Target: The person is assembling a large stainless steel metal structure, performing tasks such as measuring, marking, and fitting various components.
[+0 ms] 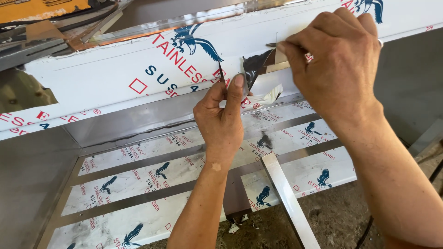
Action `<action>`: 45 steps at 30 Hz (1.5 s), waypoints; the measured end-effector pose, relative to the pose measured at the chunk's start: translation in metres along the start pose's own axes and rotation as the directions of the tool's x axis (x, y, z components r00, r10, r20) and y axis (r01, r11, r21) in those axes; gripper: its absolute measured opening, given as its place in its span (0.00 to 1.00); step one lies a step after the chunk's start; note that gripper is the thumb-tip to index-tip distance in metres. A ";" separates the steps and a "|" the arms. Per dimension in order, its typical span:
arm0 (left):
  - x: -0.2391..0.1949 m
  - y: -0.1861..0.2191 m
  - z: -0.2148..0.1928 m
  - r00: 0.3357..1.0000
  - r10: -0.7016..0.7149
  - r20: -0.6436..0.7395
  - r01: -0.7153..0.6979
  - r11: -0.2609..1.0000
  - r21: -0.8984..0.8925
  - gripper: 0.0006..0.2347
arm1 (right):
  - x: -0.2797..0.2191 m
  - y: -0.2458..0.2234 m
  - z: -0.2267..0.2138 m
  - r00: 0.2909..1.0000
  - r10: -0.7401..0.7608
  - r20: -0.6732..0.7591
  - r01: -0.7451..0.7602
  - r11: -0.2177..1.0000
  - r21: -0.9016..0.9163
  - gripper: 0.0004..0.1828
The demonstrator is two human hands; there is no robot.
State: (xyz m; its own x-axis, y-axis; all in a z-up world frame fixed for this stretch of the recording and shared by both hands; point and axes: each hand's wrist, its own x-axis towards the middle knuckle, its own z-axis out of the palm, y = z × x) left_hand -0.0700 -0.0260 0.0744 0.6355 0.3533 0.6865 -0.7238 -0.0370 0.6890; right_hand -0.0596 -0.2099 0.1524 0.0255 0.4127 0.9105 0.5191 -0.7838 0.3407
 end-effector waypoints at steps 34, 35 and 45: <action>-0.010 0.016 -0.018 0.991 -0.130 -0.035 0.131 0.990 0.047 0.13 | -0.042 -0.103 0.049 0.678 0.604 0.419 -0.626 0.175 0.760 0.16; -0.014 0.014 -0.020 0.989 -0.147 -0.017 0.148 0.981 0.126 0.14 | -0.049 -0.107 0.046 0.667 0.598 0.445 -0.661 0.198 0.724 0.15; -0.077 -0.141 -0.219 0.982 0.190 0.002 -0.085 0.428 0.900 0.14 | -0.151 -0.080 0.082 0.643 0.235 0.729 -0.740 0.436 0.512 0.10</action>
State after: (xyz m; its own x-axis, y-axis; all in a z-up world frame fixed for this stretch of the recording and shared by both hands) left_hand -0.0758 0.1563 -0.1261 0.4870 0.3379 0.8054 -0.1220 -0.8867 0.4459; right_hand -0.0351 -0.1715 -0.0317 0.7612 0.4198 0.4942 0.6448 -0.4093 -0.6455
